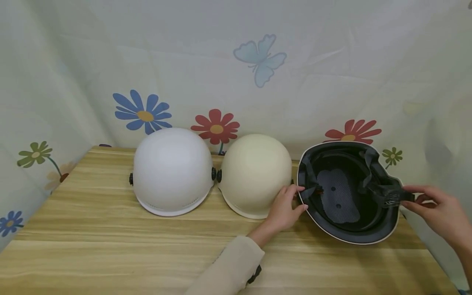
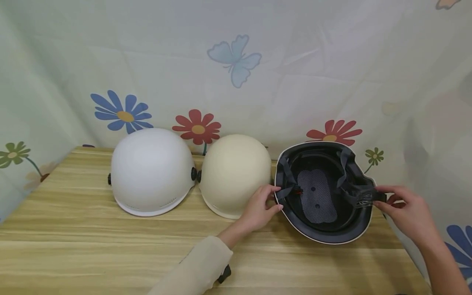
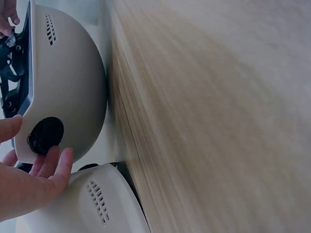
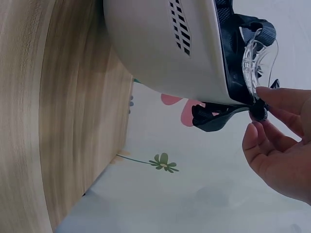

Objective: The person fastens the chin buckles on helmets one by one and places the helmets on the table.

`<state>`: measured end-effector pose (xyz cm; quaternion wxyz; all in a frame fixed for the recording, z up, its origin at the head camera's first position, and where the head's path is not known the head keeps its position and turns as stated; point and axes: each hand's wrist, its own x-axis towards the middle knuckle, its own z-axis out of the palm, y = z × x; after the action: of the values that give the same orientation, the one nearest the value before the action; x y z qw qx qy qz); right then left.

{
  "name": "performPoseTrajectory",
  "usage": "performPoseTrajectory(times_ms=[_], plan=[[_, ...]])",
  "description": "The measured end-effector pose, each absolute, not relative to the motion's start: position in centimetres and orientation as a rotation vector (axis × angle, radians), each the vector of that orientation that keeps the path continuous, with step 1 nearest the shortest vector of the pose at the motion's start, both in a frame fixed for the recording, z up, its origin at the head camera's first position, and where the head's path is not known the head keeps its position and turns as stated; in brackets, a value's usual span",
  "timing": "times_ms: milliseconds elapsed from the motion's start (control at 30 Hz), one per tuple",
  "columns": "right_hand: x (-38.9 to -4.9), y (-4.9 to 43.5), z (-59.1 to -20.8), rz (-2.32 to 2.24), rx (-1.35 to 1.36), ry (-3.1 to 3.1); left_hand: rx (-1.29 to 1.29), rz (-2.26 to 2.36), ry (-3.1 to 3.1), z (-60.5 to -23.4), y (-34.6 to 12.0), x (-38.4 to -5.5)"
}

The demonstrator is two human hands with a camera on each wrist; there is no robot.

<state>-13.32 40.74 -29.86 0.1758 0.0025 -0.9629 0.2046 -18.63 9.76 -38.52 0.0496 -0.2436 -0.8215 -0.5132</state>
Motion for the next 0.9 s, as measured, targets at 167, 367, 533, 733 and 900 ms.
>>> performPoseTrajectory(times_ms=[167, 367, 533, 733, 900], plan=[[-13.4, 41.2, -30.1, 0.562, 0.004, -2.660, -0.741, -1.559, -2.495, -38.6, 9.8, -18.6], [-13.0, 40.0, -29.5, 0.636, 0.196, -2.527, -0.728, -1.563, -2.504, -38.6, 9.9, -18.6], [-12.4, 38.5, -29.1, 0.658, 0.391, -2.491, -0.725, -1.558, -2.503, -38.6, 9.9, -18.6], [-12.1, 37.8, -30.3, 0.725, 0.434, -2.553, -0.729, -1.555, -2.493, -38.7, 9.8, -18.6], [-11.9, 37.0, -31.4, 0.793, 0.487, -2.608, -0.727, -1.573, -2.488, -38.7, 9.9, -18.6]])
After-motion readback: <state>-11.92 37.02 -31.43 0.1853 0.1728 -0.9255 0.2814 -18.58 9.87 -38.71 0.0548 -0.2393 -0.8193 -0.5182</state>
